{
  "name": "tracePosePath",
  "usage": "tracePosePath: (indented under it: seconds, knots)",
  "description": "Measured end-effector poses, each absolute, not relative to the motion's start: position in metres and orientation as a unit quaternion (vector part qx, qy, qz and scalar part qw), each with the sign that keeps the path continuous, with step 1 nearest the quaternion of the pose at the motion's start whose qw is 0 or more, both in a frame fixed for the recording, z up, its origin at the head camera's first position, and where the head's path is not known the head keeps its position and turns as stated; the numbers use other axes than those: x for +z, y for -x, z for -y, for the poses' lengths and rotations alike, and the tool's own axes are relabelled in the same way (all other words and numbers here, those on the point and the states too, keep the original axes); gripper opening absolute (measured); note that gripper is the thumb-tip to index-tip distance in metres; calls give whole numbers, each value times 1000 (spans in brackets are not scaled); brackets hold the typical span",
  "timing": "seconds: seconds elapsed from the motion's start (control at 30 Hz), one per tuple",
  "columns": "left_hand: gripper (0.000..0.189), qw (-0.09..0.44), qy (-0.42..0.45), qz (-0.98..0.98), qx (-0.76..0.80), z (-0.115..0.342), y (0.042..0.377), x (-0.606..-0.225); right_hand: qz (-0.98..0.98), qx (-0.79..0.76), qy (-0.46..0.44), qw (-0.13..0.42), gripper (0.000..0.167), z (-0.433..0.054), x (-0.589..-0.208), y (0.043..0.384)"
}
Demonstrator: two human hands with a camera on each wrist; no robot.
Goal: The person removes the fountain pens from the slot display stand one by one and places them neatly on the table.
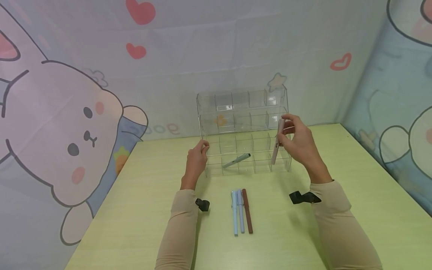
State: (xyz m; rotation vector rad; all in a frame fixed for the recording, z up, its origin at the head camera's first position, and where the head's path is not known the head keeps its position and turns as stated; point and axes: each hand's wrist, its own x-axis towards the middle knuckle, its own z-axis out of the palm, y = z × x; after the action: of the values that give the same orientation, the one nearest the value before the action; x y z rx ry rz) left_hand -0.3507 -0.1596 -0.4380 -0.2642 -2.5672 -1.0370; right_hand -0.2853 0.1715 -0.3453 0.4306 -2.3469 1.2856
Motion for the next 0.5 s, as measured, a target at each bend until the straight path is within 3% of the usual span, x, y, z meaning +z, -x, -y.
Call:
tracePosePath:
  seconds: [0.5]
  knots:
    - [16,187,100,907,-363,160,350,-437,853,495,-156,51,53,-167,-342,283]
